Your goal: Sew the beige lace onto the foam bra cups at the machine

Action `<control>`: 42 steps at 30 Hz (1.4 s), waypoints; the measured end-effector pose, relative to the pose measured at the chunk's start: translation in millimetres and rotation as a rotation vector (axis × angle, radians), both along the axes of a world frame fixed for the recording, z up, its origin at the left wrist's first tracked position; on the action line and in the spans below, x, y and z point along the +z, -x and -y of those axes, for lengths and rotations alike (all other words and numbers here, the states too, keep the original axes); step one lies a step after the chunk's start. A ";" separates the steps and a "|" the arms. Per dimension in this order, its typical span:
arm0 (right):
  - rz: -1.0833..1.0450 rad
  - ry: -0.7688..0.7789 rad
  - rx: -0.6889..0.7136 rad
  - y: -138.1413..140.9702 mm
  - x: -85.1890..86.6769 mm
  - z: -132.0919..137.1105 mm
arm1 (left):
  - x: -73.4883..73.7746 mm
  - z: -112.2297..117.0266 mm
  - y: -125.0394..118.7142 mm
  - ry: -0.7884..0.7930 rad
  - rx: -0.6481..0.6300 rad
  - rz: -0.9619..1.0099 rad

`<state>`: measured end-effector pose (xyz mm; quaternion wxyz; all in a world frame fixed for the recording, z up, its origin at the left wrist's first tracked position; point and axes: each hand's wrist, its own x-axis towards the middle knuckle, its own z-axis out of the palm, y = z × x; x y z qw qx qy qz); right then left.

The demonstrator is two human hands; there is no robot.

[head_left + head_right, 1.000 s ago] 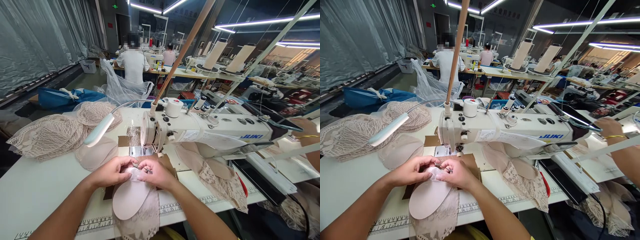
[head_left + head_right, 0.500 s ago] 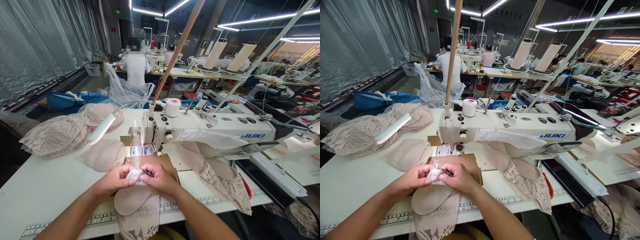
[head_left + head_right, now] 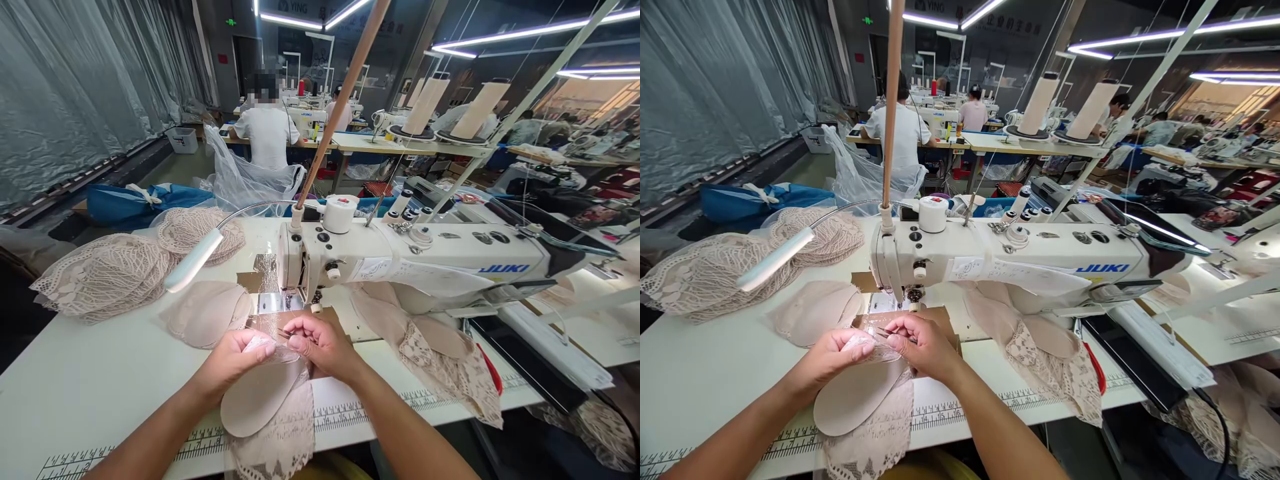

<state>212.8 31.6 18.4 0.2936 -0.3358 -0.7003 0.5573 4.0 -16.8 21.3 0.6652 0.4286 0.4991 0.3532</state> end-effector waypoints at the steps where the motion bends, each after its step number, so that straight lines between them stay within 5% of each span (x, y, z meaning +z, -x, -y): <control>1: 0.009 -0.016 -0.001 0.6 1.1 0.2 | 0.0 -0.3 -0.7 -0.013 0.002 -0.010; 12: 0.117 -0.027 0.001 12.0 13.3 9.3 | -8.4 -2.7 -0.7 -0.063 -0.048 -0.071; 23: 0.039 -0.018 -0.069 11.8 -0.3 3.6 | -0.7 -1.5 5.8 -0.040 -0.053 -0.029; 42: 0.110 -0.017 0.052 20.3 10.9 5.8 | -12.1 -1.5 7.4 -0.045 -0.174 -0.132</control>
